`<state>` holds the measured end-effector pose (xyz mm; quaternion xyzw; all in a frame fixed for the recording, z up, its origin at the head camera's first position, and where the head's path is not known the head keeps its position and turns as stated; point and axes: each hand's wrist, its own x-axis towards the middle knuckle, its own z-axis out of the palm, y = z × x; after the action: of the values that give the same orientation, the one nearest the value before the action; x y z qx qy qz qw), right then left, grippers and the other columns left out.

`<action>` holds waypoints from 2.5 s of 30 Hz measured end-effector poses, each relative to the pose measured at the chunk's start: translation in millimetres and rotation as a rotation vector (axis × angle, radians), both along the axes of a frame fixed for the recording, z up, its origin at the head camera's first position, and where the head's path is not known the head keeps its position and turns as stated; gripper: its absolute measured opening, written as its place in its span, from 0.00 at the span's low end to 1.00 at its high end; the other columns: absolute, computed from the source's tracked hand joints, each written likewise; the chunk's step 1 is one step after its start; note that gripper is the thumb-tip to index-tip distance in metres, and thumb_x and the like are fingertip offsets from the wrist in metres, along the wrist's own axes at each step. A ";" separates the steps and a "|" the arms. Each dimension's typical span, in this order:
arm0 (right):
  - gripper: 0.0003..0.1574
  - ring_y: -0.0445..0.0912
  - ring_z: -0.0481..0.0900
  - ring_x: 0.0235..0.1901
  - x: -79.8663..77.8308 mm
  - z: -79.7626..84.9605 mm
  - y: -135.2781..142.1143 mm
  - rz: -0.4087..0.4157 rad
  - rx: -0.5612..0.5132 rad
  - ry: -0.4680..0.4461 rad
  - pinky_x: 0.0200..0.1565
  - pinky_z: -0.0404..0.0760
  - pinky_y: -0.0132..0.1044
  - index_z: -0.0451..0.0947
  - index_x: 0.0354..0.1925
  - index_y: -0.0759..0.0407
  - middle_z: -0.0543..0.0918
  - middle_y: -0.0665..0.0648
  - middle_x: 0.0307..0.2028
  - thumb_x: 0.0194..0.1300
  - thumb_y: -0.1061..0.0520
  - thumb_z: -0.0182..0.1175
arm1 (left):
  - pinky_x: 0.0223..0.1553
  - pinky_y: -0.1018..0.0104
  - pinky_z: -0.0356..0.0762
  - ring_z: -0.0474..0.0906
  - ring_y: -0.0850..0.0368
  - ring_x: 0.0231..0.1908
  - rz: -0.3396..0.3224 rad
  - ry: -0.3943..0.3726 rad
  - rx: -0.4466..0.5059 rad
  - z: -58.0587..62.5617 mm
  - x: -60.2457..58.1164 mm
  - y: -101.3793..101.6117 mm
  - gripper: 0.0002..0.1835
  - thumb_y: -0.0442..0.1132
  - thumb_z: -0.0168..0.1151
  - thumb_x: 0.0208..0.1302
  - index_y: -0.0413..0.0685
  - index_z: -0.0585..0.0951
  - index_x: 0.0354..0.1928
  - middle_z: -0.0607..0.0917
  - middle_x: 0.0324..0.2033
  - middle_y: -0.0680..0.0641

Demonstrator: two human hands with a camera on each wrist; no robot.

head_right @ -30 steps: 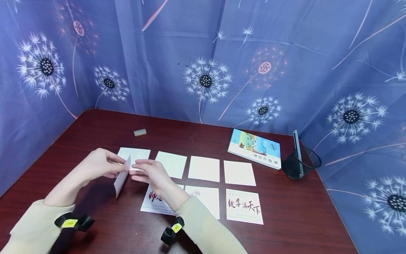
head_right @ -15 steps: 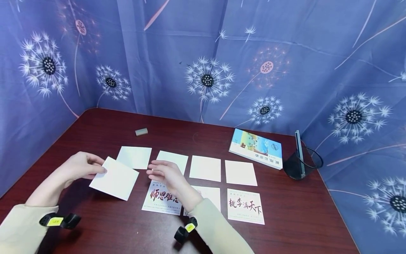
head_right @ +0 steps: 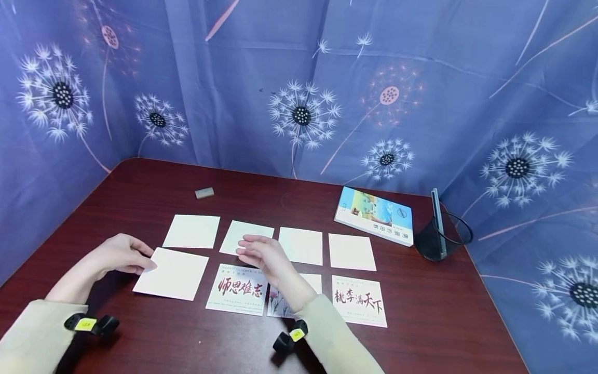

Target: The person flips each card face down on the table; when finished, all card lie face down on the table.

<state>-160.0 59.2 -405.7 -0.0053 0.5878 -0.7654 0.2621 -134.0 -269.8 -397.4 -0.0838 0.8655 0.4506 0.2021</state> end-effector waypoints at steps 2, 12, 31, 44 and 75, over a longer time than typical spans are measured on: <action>0.29 0.38 0.83 0.38 -0.5 0.1 3.6 -0.009 0.004 -0.004 0.50 0.82 0.30 0.59 0.66 0.79 0.68 0.77 0.64 0.69 0.67 0.45 | 0.29 0.67 0.85 0.81 0.62 0.22 0.010 -0.022 0.001 -1.8 0.6 -0.3 0.23 0.32 0.72 0.46 0.23 0.78 0.43 0.84 0.23 0.49; 0.29 0.37 0.84 0.37 -2.7 -1.0 19.7 -0.041 0.017 -0.005 0.48 0.83 0.29 0.60 0.65 0.79 0.76 0.71 0.57 0.69 0.68 0.45 | 0.26 0.68 0.84 0.81 0.62 0.20 0.023 -0.027 -0.017 -0.2 3.2 4.6 0.20 0.30 0.73 0.44 0.26 0.78 0.38 0.83 0.20 0.48; 0.31 0.46 0.81 0.54 2.9 -1.5 62.5 0.133 0.131 0.055 0.60 0.77 0.37 0.56 0.67 0.80 0.67 0.77 0.65 0.72 0.63 0.42 | 0.43 0.63 0.85 0.86 0.56 0.37 -0.176 0.146 0.209 -5.2 -8.3 43.2 0.25 0.40 0.66 0.63 0.24 0.77 0.53 0.88 0.40 0.37; 0.33 0.56 0.77 0.60 22.0 -6.9 81.5 0.206 0.176 0.040 0.61 0.77 0.42 0.58 0.65 0.83 0.71 0.79 0.61 0.69 0.62 0.45 | 0.48 0.61 0.84 0.86 0.52 0.43 -0.204 -0.024 0.397 -6.7 -9.4 89.1 0.26 0.42 0.56 0.70 0.20 0.73 0.55 0.87 0.42 0.36; 0.40 0.53 0.73 0.61 27.9 -7.8 64.5 0.097 0.132 0.033 0.65 0.72 0.52 0.49 0.69 0.78 0.59 0.77 0.68 0.63 0.67 0.50 | 0.49 0.64 0.83 0.86 0.55 0.42 -0.142 -0.080 0.478 -18.2 -12.7 98.6 0.27 0.40 0.50 0.73 0.17 0.68 0.60 0.85 0.45 0.32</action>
<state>-132.1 123.7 -413.5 -0.0294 0.6402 -0.7112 0.2889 -146.8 -171.2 -415.6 0.0097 0.7295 0.6234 0.2813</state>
